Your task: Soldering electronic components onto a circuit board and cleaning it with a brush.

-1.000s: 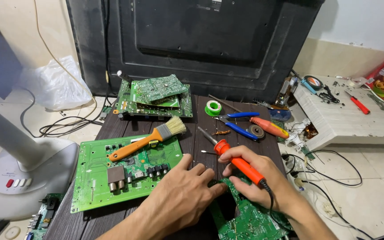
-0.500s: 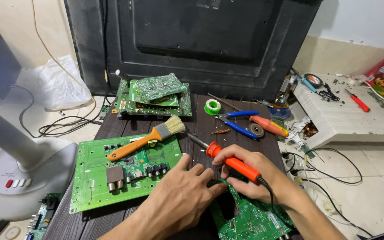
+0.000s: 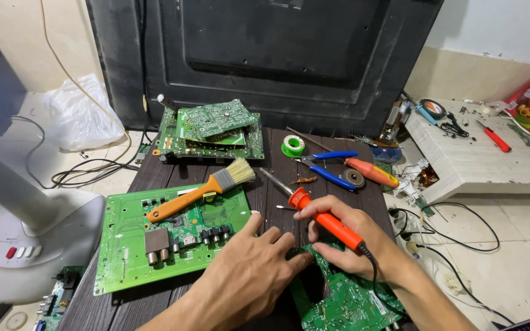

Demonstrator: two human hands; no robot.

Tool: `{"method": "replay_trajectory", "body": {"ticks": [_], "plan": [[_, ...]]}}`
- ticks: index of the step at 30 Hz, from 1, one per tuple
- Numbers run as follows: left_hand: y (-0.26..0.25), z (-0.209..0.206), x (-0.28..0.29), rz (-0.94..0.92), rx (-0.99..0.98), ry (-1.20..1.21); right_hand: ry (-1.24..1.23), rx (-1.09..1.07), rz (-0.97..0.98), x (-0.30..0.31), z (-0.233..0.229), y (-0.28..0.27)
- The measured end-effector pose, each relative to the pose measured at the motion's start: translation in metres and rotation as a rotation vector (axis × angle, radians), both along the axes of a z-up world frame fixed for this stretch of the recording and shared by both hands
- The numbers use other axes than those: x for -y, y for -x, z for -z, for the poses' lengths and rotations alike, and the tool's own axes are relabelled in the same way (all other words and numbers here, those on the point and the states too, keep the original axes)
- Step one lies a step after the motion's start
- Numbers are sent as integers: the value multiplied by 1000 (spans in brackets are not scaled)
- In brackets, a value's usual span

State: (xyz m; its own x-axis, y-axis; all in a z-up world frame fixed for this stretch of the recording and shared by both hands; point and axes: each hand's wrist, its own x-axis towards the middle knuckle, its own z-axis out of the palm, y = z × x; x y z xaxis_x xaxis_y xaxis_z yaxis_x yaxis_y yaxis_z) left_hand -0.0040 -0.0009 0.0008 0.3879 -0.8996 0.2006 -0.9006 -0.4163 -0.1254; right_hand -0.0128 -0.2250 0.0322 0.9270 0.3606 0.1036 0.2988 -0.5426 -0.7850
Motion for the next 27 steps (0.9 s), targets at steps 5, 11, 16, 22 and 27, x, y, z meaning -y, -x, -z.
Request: {"method": "replay_trajectory", "body": {"ticks": [5, 11, 16, 22, 27], "plan": [[0, -2, -1, -1, -3, -15, -54, 83, -7, -3, 1, 2], [3, -6, -3, -6, 13, -18, -471, 291, 200, 28, 24, 6], [4, -7, -4, 4, -29, -72, -355, 602, 437, 43, 22, 15], [6, -6, -4, -5, -75, -116, -215, 568, 665, 35, 15, 18], [6, -5, -5, 2, -16, -11, -257, 493, 639, 31, 15, 17]]}}
